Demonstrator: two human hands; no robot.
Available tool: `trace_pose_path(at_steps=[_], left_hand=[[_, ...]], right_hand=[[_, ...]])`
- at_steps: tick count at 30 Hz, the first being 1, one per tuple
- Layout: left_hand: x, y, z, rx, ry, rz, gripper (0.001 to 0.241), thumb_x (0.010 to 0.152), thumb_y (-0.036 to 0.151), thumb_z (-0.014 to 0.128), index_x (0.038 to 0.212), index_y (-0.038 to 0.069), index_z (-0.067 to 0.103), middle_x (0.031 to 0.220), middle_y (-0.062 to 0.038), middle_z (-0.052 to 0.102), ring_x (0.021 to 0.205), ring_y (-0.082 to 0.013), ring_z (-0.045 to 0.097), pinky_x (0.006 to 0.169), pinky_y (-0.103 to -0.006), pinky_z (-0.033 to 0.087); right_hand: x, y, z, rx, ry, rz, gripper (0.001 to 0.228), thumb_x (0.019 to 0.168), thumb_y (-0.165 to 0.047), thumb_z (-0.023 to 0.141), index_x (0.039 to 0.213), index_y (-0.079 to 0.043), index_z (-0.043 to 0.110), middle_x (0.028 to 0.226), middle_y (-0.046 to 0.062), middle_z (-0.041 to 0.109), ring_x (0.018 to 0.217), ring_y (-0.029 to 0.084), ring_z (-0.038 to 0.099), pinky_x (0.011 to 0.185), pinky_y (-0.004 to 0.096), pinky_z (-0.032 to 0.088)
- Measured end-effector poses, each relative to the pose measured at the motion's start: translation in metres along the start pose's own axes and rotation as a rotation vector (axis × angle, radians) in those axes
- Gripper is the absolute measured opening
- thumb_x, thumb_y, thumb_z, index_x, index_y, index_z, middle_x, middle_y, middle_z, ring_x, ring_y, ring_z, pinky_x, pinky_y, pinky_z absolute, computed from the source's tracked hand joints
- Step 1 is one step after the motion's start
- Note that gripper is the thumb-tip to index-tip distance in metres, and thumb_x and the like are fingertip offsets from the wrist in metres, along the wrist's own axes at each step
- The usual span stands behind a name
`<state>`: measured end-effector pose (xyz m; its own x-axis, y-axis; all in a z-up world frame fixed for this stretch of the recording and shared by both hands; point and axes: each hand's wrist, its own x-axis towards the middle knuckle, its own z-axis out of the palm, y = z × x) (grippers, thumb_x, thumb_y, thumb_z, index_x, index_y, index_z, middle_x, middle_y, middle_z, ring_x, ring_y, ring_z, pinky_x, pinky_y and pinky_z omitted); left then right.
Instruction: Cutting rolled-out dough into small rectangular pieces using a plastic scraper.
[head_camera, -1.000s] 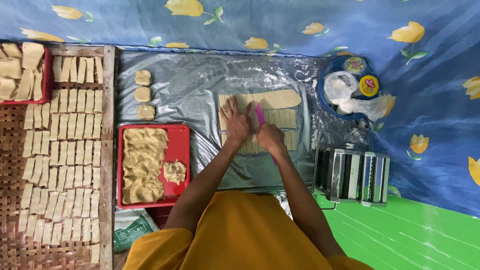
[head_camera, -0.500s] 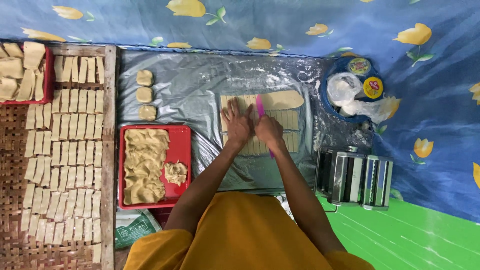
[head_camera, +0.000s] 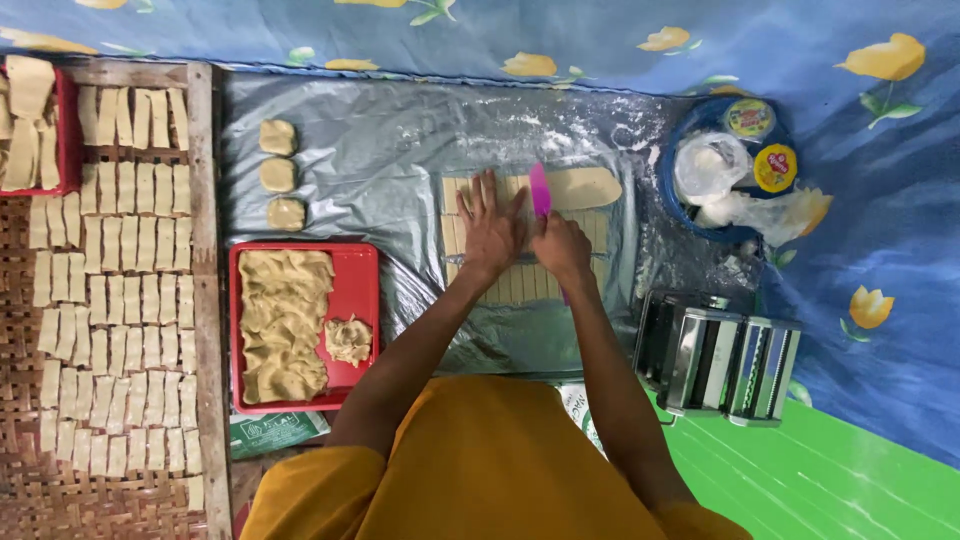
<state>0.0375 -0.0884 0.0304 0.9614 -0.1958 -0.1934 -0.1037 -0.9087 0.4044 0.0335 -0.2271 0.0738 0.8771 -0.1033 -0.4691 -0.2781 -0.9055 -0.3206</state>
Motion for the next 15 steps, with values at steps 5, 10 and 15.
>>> trace_pose_path(at_steps=[5, 10, 15], left_hand=[[0.004, 0.001, 0.003, -0.012, 0.012, 0.010, 0.058, 0.100, 0.043, 0.053, 0.156, 0.036, 0.041, 0.168, -0.026, 0.006, 0.156, -0.0466, 0.002, 0.118, -0.0730, 0.004], [0.005, 0.001, 0.006, -0.009, 0.010, 0.007, 0.058, 0.101, 0.045, 0.054, 0.157, 0.035, 0.039, 0.169, -0.026, 0.005, 0.156, -0.0467, 0.000, 0.118, -0.0731, 0.003], [0.006, 0.002, 0.006, -0.003, -0.008, -0.012, 0.056, 0.102, 0.046, 0.053, 0.155, 0.038, 0.041, 0.169, -0.025, 0.005, 0.156, -0.0456, -0.001, 0.118, -0.0725, 0.003]], right_hand=[[-0.001, -0.005, -0.004, -0.020, 0.050, -0.040, 0.046, 0.105, -0.031, 0.038, 0.111, 0.004, 0.068, 0.095, 0.034, 0.072, 0.090, 0.056, 0.071, 0.076, 0.065, 0.055], [0.002, -0.007, -0.002, -0.045, 0.101, -0.066, 0.041, 0.106, -0.029, 0.040, 0.106, 0.002, 0.067, 0.090, 0.032, 0.071, 0.086, 0.052, 0.073, 0.073, 0.062, 0.056], [0.004, -0.007, 0.008, -0.060, 0.084, -0.035, 0.042, 0.105, -0.031, 0.040, 0.106, 0.003, 0.064, 0.093, 0.033, 0.071, 0.087, 0.054, 0.072, 0.075, 0.065, 0.055]])
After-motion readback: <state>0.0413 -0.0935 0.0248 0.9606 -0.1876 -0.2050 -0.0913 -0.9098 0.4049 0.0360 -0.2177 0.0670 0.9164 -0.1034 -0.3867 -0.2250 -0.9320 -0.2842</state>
